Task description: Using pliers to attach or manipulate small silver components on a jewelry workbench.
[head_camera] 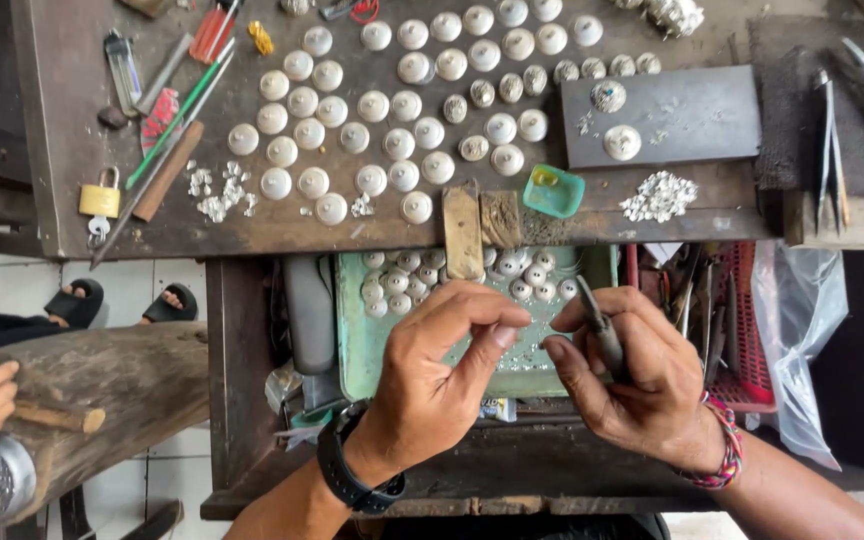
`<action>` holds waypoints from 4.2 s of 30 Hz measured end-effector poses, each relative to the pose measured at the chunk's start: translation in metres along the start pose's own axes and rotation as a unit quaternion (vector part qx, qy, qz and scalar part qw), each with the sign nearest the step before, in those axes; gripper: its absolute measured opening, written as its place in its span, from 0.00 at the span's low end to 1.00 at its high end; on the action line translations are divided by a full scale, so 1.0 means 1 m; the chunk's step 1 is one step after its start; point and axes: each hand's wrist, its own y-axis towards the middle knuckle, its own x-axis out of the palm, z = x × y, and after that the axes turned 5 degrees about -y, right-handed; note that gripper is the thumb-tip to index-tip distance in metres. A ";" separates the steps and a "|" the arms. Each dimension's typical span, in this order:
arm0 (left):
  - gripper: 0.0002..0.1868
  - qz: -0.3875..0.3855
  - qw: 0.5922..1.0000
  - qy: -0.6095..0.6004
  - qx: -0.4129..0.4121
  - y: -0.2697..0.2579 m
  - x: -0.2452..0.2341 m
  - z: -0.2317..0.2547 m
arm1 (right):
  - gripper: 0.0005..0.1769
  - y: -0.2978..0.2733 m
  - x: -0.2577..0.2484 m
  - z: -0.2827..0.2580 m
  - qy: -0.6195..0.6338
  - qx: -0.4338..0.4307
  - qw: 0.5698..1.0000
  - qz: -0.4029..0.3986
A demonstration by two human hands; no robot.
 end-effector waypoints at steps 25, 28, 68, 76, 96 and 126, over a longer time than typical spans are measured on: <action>0.04 0.005 0.998 0.009 -0.061 -0.008 0.011 -0.007 | 0.16 0.002 0.004 -0.007 0.091 0.080 0.992 -0.017; 0.04 0.001 0.997 0.015 -0.081 -0.007 0.011 -0.008 | 0.15 -0.003 0.004 -0.005 0.129 0.129 0.983 -0.022; 0.05 0.085 0.941 -0.299 -0.131 0.000 -0.019 -0.010 | 0.18 -0.012 0.014 -0.011 0.222 0.171 0.941 -0.188; 0.05 0.096 0.944 -0.285 -0.134 0.000 -0.017 -0.012 | 0.17 -0.012 0.015 -0.010 0.218 0.172 0.943 -0.182; 0.05 0.103 0.934 -0.310 -0.143 -0.001 -0.014 -0.014 | 0.15 -0.011 0.017 -0.012 0.168 0.124 0.965 -0.160; 0.06 -0.028 0.992 0.030 -0.117 0.000 -0.004 -0.005 | 0.15 -0.001 0.018 0.001 0.061 0.086 0.994 -0.007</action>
